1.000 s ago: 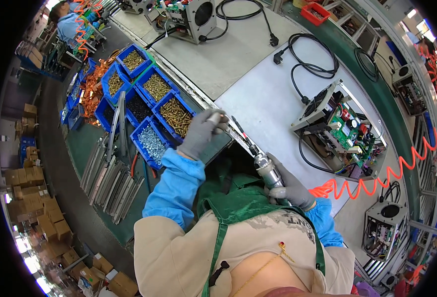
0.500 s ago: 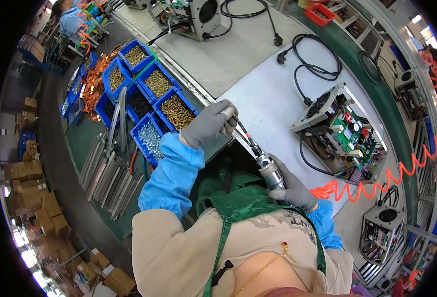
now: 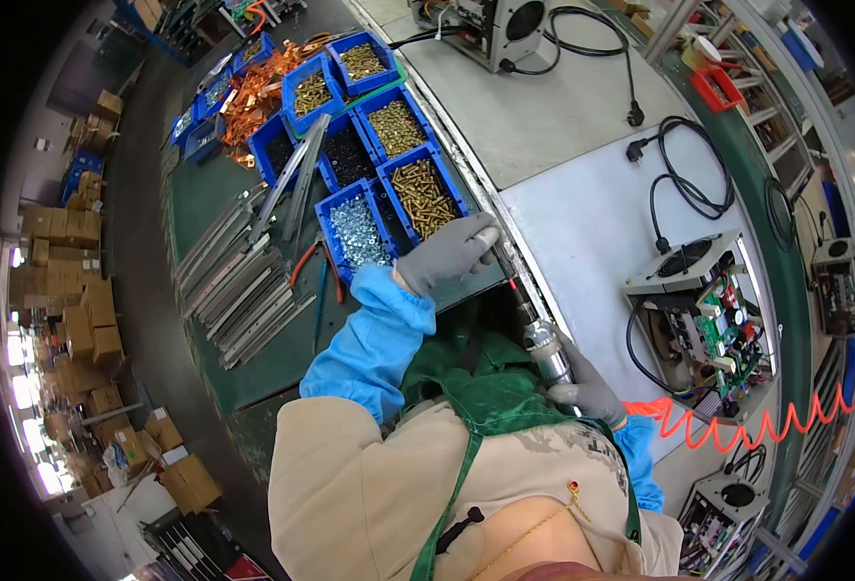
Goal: Assembling, wiring, and securing components of a solar inverter unit on an industrial assembly line.
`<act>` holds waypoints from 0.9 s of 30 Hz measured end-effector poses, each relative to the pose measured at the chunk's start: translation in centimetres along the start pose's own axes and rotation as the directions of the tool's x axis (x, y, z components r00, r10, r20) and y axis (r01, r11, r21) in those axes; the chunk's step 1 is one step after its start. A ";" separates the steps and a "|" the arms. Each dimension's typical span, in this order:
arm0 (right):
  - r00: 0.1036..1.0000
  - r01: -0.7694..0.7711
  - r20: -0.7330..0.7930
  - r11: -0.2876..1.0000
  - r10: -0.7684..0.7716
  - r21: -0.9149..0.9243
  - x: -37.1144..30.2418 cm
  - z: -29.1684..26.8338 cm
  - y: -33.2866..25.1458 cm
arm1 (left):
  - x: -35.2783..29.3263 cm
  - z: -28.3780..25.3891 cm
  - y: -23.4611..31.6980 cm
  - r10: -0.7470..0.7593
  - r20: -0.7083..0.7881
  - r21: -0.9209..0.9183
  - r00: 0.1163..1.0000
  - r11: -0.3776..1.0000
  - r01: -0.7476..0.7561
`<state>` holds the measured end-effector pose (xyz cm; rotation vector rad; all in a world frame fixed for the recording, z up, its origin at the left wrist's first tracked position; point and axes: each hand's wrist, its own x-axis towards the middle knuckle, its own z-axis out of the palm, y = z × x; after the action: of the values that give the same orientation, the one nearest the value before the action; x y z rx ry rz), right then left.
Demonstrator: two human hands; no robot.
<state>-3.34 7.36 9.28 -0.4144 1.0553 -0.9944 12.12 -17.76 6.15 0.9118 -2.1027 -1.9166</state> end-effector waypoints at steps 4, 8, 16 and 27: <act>1.000 0.028 -0.010 1.000 -0.028 0.005 0.6 0.0 0.2 | -2.3 -0.8 -0.8 -0.086 -0.340 -0.204 0.937 0.979 0.016; 0.999 -0.034 -0.031 0.995 0.037 0.089 -0.1 0.0 0.1 | -4.6 -8.3 -7.5 0.456 -0.673 0.739 0.582 0.374 0.561; 0.994 0.040 -0.105 0.980 -0.019 0.196 -0.7 0.6 0.2 | -4.2 -11.1 -8.5 0.116 -0.570 0.816 0.813 0.191 0.545; 0.952 0.074 -0.306 0.977 -0.010 0.200 -1.4 2.5 -0.5 | -6.2 -21.6 -12.4 0.123 -0.815 0.575 0.566 0.297 0.762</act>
<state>-1.57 7.90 11.61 -0.1117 1.2055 -1.2214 31.91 -32.82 -0.16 2.0847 -2.2796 0.1358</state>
